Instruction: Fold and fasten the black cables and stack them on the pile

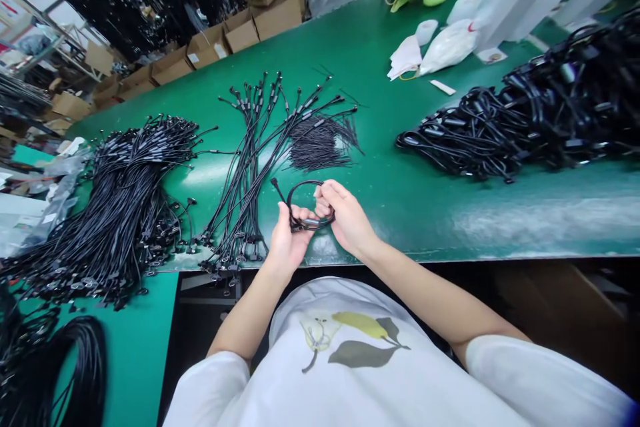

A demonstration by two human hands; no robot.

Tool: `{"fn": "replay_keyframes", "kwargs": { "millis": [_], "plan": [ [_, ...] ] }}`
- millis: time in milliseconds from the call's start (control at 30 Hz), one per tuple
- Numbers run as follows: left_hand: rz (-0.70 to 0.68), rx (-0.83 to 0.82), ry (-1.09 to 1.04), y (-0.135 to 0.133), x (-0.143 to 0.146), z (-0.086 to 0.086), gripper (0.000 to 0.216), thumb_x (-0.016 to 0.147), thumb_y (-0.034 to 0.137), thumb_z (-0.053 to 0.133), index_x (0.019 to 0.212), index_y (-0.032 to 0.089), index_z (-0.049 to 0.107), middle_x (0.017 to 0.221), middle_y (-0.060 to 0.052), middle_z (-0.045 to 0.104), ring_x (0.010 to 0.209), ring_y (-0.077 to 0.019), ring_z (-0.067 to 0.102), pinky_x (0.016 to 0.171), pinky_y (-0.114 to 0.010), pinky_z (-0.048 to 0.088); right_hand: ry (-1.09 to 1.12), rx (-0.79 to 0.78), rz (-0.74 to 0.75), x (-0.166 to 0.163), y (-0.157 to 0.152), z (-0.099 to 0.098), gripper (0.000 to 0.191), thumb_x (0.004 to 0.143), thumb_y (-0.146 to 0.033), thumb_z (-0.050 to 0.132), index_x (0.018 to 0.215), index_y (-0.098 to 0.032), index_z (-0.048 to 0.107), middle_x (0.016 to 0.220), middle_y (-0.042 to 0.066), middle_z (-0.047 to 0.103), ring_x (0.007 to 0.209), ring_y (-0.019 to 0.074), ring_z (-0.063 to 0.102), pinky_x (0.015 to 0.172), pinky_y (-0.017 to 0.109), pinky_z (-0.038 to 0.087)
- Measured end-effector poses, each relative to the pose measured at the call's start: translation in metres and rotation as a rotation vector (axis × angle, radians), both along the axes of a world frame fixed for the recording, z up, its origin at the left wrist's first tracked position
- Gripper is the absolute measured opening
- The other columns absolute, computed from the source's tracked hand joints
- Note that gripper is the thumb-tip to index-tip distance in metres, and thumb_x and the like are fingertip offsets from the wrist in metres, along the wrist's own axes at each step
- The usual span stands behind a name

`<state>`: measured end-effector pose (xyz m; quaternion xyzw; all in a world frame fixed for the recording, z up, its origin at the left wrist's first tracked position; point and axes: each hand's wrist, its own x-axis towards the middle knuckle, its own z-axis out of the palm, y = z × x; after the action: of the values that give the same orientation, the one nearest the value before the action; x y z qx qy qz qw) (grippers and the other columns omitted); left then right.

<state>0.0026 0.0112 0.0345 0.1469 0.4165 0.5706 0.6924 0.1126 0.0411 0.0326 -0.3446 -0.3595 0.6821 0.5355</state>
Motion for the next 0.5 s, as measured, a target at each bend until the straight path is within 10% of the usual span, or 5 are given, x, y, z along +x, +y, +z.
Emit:
{"fn": "replay_keyframes", "kwargs": {
  "millis": [233,500],
  "plan": [
    [0.012,0.017,-0.153,-0.009,0.009,0.005,0.043,0.097,0.05,0.038,0.068,0.019,0.044,0.073,-0.001,0.047,0.08,-0.0141,0.055,0.083,-0.031,0.047,0.012,-0.01,-0.159,-0.009,-0.008,-0.002,0.042,0.083,-0.058,0.059,0.071,-0.021,0.044,0.076,-0.002,0.043,0.07,0.0109,0.043,0.063,0.022,0.041],
    [-0.232,0.213,0.127,-0.023,-0.003,0.004,0.043,0.089,0.058,0.051,0.071,0.02,0.045,0.05,0.008,0.03,0.049,-0.0094,0.032,0.07,-0.031,0.043,0.132,-0.119,0.134,0.008,0.001,0.008,0.053,0.073,-0.065,0.068,0.066,-0.02,0.042,0.068,-0.003,0.044,0.064,0.0097,0.044,0.063,0.023,0.045]
  ]
}}
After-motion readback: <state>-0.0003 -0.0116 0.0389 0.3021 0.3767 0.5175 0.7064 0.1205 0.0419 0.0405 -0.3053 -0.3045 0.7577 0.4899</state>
